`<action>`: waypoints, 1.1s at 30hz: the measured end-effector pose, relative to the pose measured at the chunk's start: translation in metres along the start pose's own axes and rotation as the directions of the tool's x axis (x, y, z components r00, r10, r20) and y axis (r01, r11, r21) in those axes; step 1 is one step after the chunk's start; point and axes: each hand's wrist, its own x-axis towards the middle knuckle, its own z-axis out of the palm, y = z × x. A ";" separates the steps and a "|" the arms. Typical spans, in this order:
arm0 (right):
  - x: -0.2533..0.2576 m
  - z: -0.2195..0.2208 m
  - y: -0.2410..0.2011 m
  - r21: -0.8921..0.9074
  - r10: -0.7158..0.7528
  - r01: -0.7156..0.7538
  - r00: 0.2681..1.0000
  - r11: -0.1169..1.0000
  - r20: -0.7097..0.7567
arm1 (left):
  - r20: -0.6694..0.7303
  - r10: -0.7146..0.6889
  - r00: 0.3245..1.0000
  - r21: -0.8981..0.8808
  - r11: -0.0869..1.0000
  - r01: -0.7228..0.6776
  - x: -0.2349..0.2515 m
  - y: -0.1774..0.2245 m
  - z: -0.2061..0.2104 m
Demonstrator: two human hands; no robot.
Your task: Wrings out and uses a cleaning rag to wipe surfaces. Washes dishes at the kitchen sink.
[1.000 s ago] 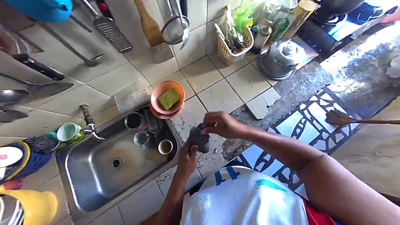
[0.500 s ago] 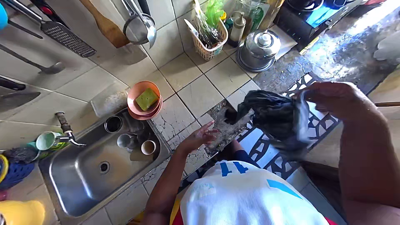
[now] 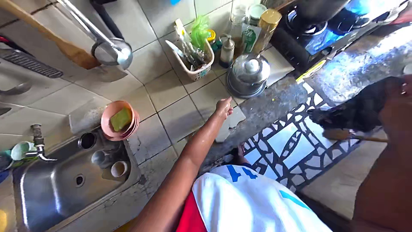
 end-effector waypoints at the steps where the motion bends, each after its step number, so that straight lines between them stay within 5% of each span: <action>1: 0.030 -0.005 0.024 0.064 -0.187 0.187 0.982 0.980 -0.004 | -0.059 0.010 0.998 0.031 0.999 -0.008 0.020 0.003 0.020; 4: 0.101 -0.009 0.033 0.328 -0.283 0.305 0.952 0.894 -0.113 | -0.259 0.076 0.963 0.205 0.978 -0.022 0.067 0.005 0.060; 8: 0.193 0.002 0.017 0.445 -0.411 0.386 0.911 0.808 -0.043 | -0.476 0.134 0.869 0.386 0.920 0.070 0.092 0.012 0.078; 11: 0.247 0.022 -0.012 0.469 -0.511 0.431 0.858 0.771 0.052 | -0.480 0.154 0.864 0.487 0.866 0.116 0.091 0.020 0.079; 14: 0.287 0.049 -0.047 0.493 -0.421 0.313 0.899 0.812 0.121 | -0.450 0.214 0.867 0.577 0.811 0.099 0.088 0.017 0.070; 19: 0.361 0.182 -0.049 0.140 -0.377 0.359 0.916 0.923 0.140 | -0.518 0.226 0.825 0.596 0.787 0.158 0.064 0.001 0.041; 22: 0.351 0.298 0.001 0.029 -0.520 0.546 0.778 0.837 0.353 | -0.588 0.228 0.776 0.511 0.848 0.138 0.044 -0.014 0.022; 24: 0.326 0.351 0.031 0.010 -0.434 0.501 0.739 0.865 0.516 | -0.640 0.230 0.734 0.369 0.929 0.030 0.040 -0.034 0.014; 29: 0.305 0.391 0.040 -0.098 -0.327 0.403 0.842 0.910 0.428 | -0.741 0.044 0.670 -0.175 0.950 -0.257 0.031 -0.057 0.011; 33: 0.270 0.400 0.029 -0.116 -0.330 0.391 0.875 0.913 0.353 | -0.739 0.002 0.674 -0.341 0.861 -0.377 0.024 -0.063 0.000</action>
